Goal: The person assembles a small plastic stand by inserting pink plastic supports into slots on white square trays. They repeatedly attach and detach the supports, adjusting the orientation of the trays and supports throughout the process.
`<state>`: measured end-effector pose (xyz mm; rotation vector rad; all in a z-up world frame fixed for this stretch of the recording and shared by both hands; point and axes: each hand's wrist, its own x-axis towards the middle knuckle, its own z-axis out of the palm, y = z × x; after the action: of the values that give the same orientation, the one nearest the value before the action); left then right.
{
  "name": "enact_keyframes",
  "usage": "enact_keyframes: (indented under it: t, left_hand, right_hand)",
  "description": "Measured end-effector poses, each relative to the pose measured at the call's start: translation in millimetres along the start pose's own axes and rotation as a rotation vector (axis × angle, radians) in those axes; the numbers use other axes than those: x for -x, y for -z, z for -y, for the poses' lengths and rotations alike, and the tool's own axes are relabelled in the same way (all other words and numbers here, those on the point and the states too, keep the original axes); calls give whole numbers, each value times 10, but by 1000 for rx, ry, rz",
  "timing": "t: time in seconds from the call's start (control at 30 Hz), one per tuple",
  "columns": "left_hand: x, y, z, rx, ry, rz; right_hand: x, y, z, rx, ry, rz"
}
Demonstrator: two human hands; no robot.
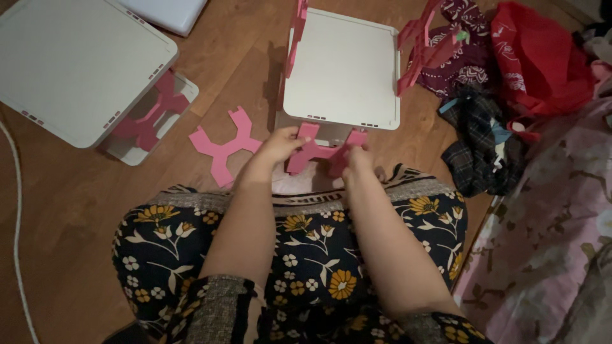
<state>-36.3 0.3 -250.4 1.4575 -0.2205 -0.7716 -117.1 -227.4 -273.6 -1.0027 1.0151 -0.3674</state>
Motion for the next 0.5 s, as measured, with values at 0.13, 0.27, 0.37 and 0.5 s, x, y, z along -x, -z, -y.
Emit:
enact_keyframes:
  t: [0.13, 0.27, 0.37, 0.5]
  left_hand:
    - [29, -56, 20, 30, 26, 72]
    - [164, -101, -217, -133, 84, 145]
    - [277, -160, -467, -463, -75, 223]
    - [364, -237, -652, -439, -129, 178]
  right_hand:
    - [258, -32, 138, 72, -89, -52]
    - [356, -61, 233, 62, -168, -159]
    - [236, -6, 170, 51, -90, -142]
    - [78, 115, 137, 28, -81, -17]
